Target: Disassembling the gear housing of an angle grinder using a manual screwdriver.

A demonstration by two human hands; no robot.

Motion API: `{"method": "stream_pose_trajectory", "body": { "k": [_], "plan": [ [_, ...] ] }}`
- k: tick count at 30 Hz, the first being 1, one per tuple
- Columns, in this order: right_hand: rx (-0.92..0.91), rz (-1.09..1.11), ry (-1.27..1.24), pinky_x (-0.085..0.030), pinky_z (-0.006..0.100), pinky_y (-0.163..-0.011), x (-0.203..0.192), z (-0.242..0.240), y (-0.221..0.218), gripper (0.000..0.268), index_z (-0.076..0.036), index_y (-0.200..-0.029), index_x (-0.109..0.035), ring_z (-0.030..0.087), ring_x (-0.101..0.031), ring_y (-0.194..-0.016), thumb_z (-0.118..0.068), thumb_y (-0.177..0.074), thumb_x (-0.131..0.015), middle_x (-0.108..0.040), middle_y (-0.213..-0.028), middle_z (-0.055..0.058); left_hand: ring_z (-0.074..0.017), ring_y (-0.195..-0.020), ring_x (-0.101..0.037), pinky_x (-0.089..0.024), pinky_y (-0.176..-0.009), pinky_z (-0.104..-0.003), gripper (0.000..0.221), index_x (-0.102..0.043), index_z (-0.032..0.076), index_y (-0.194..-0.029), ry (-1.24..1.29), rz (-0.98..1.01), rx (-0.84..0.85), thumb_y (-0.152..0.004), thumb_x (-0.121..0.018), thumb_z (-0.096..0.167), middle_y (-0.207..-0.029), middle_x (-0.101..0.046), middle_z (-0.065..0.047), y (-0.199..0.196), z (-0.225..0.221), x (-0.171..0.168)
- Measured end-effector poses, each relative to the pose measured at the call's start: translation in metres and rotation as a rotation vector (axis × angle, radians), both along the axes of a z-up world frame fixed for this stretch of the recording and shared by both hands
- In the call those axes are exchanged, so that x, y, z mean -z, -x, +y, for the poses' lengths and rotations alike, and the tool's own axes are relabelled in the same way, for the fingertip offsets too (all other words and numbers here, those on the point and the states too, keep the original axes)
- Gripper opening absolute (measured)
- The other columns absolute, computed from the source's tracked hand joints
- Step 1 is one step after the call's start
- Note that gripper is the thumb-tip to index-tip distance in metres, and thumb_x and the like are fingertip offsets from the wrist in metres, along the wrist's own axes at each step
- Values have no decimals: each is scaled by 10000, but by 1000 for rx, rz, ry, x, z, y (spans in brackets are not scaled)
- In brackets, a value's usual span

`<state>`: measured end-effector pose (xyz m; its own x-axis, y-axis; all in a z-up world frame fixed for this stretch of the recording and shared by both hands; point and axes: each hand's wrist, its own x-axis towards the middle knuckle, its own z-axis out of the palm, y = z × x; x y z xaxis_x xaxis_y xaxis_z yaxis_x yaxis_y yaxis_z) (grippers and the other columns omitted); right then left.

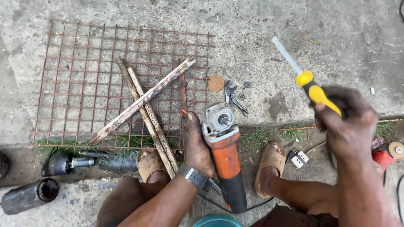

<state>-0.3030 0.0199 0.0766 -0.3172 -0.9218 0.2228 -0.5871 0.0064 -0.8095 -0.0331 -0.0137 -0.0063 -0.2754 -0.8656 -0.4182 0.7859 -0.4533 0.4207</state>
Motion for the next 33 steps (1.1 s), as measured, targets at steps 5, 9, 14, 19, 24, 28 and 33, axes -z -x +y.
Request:
{"method": "stream_pose_trajectory", "body": {
  "k": [5,9,14,19,24,28,33],
  "plan": [
    [-146,-197,-7,-473,163,-557,0,48,12,417,91,-1278,-645,114,-621,-630,79,-862,-675,-722,-959,160,-200,-936,-716,-639,-734,-376,856,-359,254,-1598,147,-42,-76,-878,-609,642,-1238,-699,-116,-2,4,-15],
    [-131,-288,-87,-483,161,-599,-3,64,18,445,102,-1266,-663,129,-641,-632,81,-822,-633,-745,-968,168,-235,-995,-732,-650,-836,-405,867,-551,100,-1486,89,65,1,-858,-588,696,-1255,-717,-123,-8,0,19],
    [-106,-368,-194,-587,324,-866,1,69,16,443,136,-1215,-669,295,-739,-896,184,-776,-631,-756,-1144,258,-232,-1061,-715,-647,-857,-384,908,-164,380,-1687,326,-56,-60,-919,-553,667,-1386,-656,-119,-14,-7,-4],
    [-116,-397,-179,-599,304,-804,3,68,10,457,106,-1227,-683,260,-748,-846,129,-772,-660,-776,-1068,232,-286,-1202,-684,-586,-1021,-427,852,-522,54,-1487,297,-40,-25,-922,-516,692,-1401,-661,-184,-13,-5,13],
    [-118,-396,-190,-551,247,-685,2,66,15,446,128,-1237,-685,218,-705,-727,135,-795,-631,-777,-988,235,-258,-1031,-744,-658,-845,-391,791,-574,11,-1419,293,-74,-34,-949,-546,646,-1267,-723,-183,-10,-6,15],
    [-109,-359,-212,-502,212,-604,2,68,18,425,116,-1222,-698,171,-655,-646,105,-799,-655,-770,-894,207,-255,-1022,-745,-654,-860,-393,738,-587,28,-1391,276,-61,-24,-953,-578,621,-1260,-725,-184,-9,-6,16],
    [-109,-382,-241,-569,251,-655,-3,66,17,428,147,-1223,-690,237,-720,-701,130,-800,-633,-782,-949,254,-259,-1077,-727,-623,-913,-376,819,-582,-22,-1385,382,-204,-5,-954,-511,671,-1271,-715,-202,-9,-5,5]
  ]
}}
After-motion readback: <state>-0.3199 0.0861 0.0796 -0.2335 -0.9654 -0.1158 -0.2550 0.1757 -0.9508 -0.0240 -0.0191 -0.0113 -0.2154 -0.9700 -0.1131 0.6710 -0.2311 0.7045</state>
